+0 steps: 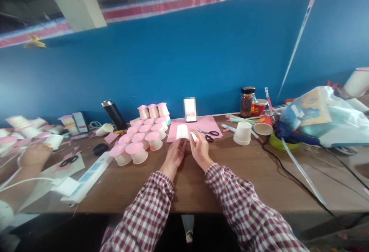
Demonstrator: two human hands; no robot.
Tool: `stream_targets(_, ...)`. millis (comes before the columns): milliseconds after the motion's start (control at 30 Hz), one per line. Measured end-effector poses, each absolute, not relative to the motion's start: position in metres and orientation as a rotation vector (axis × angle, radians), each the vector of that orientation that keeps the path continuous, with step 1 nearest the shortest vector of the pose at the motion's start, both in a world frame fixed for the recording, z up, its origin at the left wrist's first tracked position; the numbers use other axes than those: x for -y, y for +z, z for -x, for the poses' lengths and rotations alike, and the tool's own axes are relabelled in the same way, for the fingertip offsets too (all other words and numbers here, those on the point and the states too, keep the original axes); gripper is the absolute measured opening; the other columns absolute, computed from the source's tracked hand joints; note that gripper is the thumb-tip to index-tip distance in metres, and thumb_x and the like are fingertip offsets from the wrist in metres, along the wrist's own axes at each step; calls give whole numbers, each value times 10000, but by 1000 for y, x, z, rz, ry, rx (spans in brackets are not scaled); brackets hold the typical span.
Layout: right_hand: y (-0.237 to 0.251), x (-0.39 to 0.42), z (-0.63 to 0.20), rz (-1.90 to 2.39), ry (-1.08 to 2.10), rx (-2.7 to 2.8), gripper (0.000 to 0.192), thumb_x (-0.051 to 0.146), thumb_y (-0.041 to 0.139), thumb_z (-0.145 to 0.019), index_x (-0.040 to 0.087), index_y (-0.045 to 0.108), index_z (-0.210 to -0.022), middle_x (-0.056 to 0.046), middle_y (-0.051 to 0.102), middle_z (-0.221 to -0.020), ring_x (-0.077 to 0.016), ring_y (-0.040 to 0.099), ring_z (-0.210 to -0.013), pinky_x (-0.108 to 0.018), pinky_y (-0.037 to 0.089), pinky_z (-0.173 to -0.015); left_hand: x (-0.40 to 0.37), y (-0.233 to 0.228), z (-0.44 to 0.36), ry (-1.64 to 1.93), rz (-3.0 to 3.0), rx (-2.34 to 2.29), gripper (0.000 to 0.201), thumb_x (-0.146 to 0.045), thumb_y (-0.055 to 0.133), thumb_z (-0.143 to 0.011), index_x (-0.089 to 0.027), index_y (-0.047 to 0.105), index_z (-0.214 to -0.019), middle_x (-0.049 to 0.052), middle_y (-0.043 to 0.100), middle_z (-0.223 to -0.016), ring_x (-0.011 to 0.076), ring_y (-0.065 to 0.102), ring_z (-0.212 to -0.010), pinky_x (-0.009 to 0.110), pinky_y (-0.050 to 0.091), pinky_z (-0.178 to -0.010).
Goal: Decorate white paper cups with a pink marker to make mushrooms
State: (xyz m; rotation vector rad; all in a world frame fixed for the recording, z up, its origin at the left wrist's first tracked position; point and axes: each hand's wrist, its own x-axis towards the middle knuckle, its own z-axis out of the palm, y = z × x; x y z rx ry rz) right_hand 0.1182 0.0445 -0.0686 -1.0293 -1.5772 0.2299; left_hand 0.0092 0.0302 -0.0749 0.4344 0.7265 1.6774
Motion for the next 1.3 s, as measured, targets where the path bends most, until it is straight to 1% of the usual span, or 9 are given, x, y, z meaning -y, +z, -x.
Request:
stream_targets(67, -66, -43, -118, 1029, 219, 1557, 331, 358, 420, -928, 173, 659, -1061, -122, 704, -1018, -248, 637, -1007, -382, 483, -913, -30, -75, -10, 1679, -453, -722, 78, -144, 618, -789, -135, 628, -713, 37, 688, -775, 126, 671, -782, 277, 503, -893)
stream_targets(167, -64, -41, -118, 1068, 225, 1555, 304, 359, 446, -915, 169, 676, -974, -112, 716, -888, -246, 656, -877, -370, 508, -822, -30, -75, -11, 1681, -478, -724, 59, -134, 634, -767, -124, 631, -709, 33, 676, -744, 116, 661, -748, 284, 497, -895)
stream_targets(267, -64, -40, -117, 1057, 242, 1580, 256, 334, 463, -904, 173, 659, -928, -94, 710, -865, -219, 656, -788, -325, 510, -749, -30, -76, -12, 1678, -507, -733, 52, -142, 652, -750, -121, 637, -705, 33, 671, -732, 117, 652, -735, 287, 494, -881)
stream_targets(367, -63, -40, -117, 1055, 254, 1594, 224, 319, 456, -900, 176, 629, -890, -81, 697, -841, -202, 645, -742, -302, 498, -701, -30, -76, -12, 1675, -529, -746, 63, -162, 664, -739, -127, 635, -694, 34, 669, -734, 128, 649, -750, 298, 483, -883)
stream_targets(567, -64, -43, -117, 1057, 261, 1611, 221, 317, 431, -899, 179, 595, -840, -78, 676, -800, -214, 629, -719, -328, 482, -696, -29, -76, -13, 1666, -557, -766, 69, -181, 680, -714, -135, 635, -690, 33, 669, -738, 138, 646, -768, 301, 476, -877)
stream_targets(933, -66, -44, -117, 1049, 277, 1627, 220, 319, 432, -894, 179, 601, -876, -100, 687, -873, -237, 638, -803, -359, 489, -757, -29, -76, -13, 1655, -558, -760, 97, -199, 704, -680, -148, 624, -661, 31, 666, -722, 132, 637, -732, 303, 491, -869)
stream_targets(1100, -66, -45, -117, 1059, 278, 1623, 220, 323, 431, -891, 180, 596, -863, -97, 686, -836, -240, 638, -778, -362, 493, -740, -28, -76, -13, 1654, -570, -758, 116, -206, 713, -673, -151, 612, -659, 30, 663, -728, 136, 640, -746, 310, 485, -887)
stream_targets(1300, -64, -43, -117, 1064, 279, 1629, 231, 327, 427, -893, 181, 603, -861, -100, 689, -860, -239, 640, -799, -363, 492, -761, -27, -74, -13, 1643, -577, -785, 112, -211, 692, -696, -155, 600, -664, 38, 664, -731, 155, 651, -793, 327, 467, -923)
